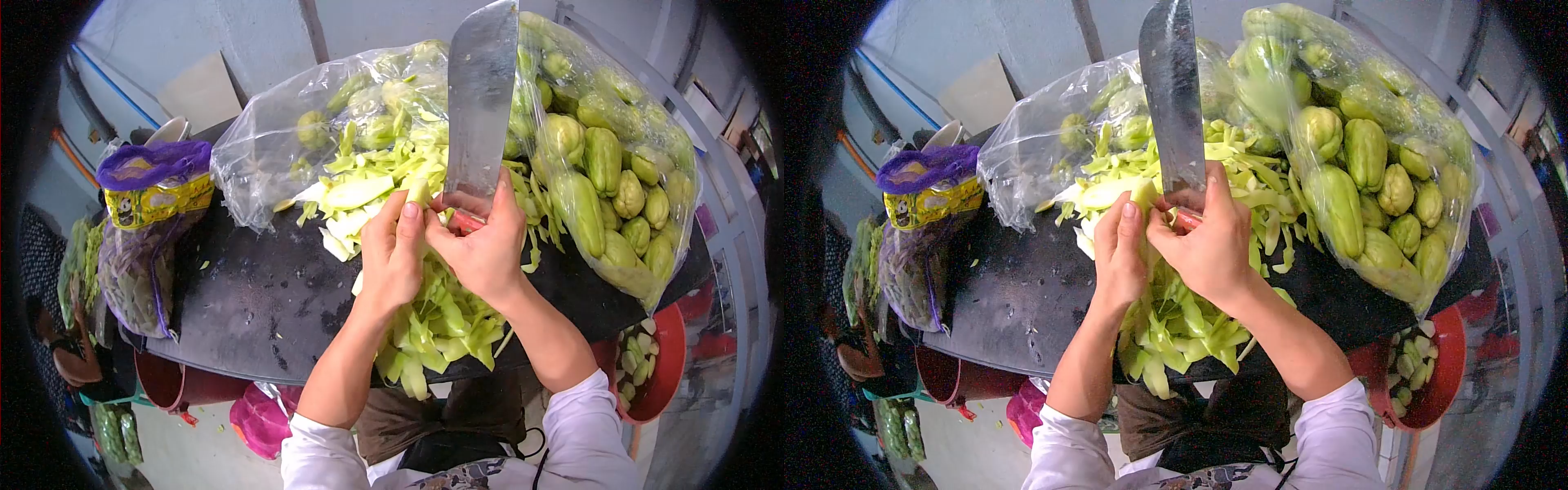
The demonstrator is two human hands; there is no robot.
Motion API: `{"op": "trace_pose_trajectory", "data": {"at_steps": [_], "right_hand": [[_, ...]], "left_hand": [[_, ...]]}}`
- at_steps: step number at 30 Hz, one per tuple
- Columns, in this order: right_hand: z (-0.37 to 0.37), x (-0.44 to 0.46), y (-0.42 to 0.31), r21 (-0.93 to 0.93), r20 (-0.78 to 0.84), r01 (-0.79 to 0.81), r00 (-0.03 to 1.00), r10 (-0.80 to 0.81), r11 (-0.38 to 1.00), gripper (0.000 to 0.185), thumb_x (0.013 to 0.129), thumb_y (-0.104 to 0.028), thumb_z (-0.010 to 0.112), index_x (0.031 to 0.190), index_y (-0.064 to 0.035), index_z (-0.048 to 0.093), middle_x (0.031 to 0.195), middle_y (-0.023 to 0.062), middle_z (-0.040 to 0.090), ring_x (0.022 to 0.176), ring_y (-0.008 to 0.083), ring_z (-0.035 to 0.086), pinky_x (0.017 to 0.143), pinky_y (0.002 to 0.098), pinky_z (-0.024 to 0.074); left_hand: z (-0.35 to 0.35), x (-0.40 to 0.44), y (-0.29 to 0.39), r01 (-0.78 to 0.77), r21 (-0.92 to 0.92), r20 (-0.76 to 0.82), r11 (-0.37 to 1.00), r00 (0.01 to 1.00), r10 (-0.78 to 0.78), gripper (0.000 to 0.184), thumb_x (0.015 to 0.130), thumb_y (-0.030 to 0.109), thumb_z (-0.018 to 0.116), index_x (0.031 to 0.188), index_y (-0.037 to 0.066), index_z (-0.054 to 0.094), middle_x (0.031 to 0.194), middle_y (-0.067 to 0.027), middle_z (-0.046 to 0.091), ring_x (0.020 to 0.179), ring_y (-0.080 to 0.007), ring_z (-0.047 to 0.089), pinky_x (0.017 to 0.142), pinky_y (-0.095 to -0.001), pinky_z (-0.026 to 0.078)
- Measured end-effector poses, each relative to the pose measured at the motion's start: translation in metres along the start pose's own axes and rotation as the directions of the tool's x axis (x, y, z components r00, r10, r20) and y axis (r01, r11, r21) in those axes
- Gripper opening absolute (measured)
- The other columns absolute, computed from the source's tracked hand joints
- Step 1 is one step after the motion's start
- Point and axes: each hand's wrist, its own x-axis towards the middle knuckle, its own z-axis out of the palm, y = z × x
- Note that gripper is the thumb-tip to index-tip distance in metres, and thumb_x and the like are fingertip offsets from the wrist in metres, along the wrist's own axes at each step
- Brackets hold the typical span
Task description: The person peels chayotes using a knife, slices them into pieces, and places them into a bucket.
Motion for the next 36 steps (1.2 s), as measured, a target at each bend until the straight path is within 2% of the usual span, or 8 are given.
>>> {"op": "trace_pose_trajectory", "data": {"at_steps": [8,10,17,20,29,33,35,36], "right_hand": [[-0.016,0.019,-0.005,-0.095,0.019,-0.16,0.987,0.162,0.983,0.041,0.074,0.0,0.072,0.107,-0.0012,0.048,0.074,0.0055,0.067,0.063,0.0111,0.066,0.06,0.0253,0.0538],[-0.023,0.021,-0.003,-0.097,-0.029,-0.123,0.992,0.121,0.988,0.042,0.074,-0.001,0.072,0.108,-0.0009,0.049,0.077,0.0055,0.068,0.066,0.0109,0.066,0.061,0.025,0.0539],[-0.037,0.021,0.006,-0.142,0.119,-0.263,0.953,0.28,0.954,0.038,0.082,-0.008,0.074,0.11,-0.0008,0.051,0.077,0.0044,0.064,0.065,0.0105,0.065,0.054,0.0245,0.0518],[-0.034,0.017,0.002,0.066,0.268,-0.371,0.901,0.341,0.926,0.016,0.094,-0.013,0.062,0.098,-0.0015,0.051,0.069,0.0028,0.058,0.043,0.0074,0.051,0.037,0.0258,0.0386],[-0.027,0.009,0.001,-0.063,0.349,-0.341,0.873,0.341,0.938,0.018,0.096,-0.016,0.06,0.089,-0.0009,0.052,0.063,0.0044,0.058,0.042,0.0082,0.052,0.038,0.0257,0.0389],[-0.025,0.002,-0.005,-0.028,0.426,-0.363,0.838,0.34,0.931,0.021,0.097,-0.019,0.06,0.089,-0.0013,0.051,0.061,0.0025,0.057,0.044,0.0071,0.051,0.039,0.0263,0.0378],[-0.022,-0.003,-0.003,-0.097,0.45,-0.338,0.824,0.344,0.936,0.02,0.096,-0.018,0.061,0.089,-0.0015,0.05,0.061,0.0063,0.06,0.045,0.0159,0.056,0.041,0.0299,0.0403],[-0.019,-0.006,-0.003,-0.199,0.467,-0.099,0.865,0.183,0.975,0.019,0.095,-0.017,0.061,0.089,-0.0017,0.051,0.061,0.0095,0.06,0.048,0.0225,0.059,0.043,0.032,0.0418]], "left_hand": [[-0.006,-0.004,0.004,0.056,0.168,-0.03,0.984,0.998,-0.052,0.047,0.101,0.04,0.046,0.105,-0.004,0.062,0.082,-0.0105,0.067,0.076,-0.0165,0.061,0.071,-0.0302,0.048],[-0.013,0.003,-0.002,0.308,-0.4,0.073,0.863,0.95,-0.305,0.056,0.1,0.05,0.041,0.107,-0.003,0.059,0.083,-0.0123,0.067,0.076,-0.0198,0.063,0.071,-0.0315,0.05],[-0.037,0.014,-0.005,0.264,-0.84,0.13,0.473,0.946,-0.297,0.062,0.096,0.06,0.036,0.111,0.003,0.055,0.087,-0.0137,0.062,0.079,-0.0266,0.06,0.072,-0.0379,0.049],[-0.041,0.013,-0.003,0.246,-0.873,0.133,0.422,0.951,-0.279,0.059,0.095,0.059,0.039,0.11,0.004,0.055,0.088,-0.0131,0.061,0.08,-0.0268,0.057,0.073,-0.0386,0.046],[-0.049,0.014,-0.001,0.188,-0.954,0.133,0.233,0.963,-0.235,0.055,0.096,0.057,0.041,0.111,0.006,0.054,0.089,-0.0104,0.058,0.08,-0.0242,0.054,0.072,-0.0363,0.042],[-0.049,0.014,0.001,0.165,-0.938,0.098,0.305,0.97,-0.224,0.056,0.096,0.058,0.039,0.111,0.007,0.054,0.09,-0.0095,0.058,0.084,-0.0242,0.055,0.074,-0.0384,0.043],[-0.049,0.014,-0.001,0.091,-0.926,-0.001,0.366,0.97,-0.243,0.058,0.096,0.06,0.036,0.112,0.008,0.054,0.092,-0.0093,0.058,0.087,-0.0244,0.055,0.076,-0.0408,0.044],[-0.05,0.014,-0.004,0.04,-0.917,-0.057,0.396,0.972,-0.23,0.059,0.095,0.061,0.035,0.112,0.008,0.054,0.093,-0.0098,0.058,0.088,-0.0258,0.056,0.078,-0.0427,0.046]]}}
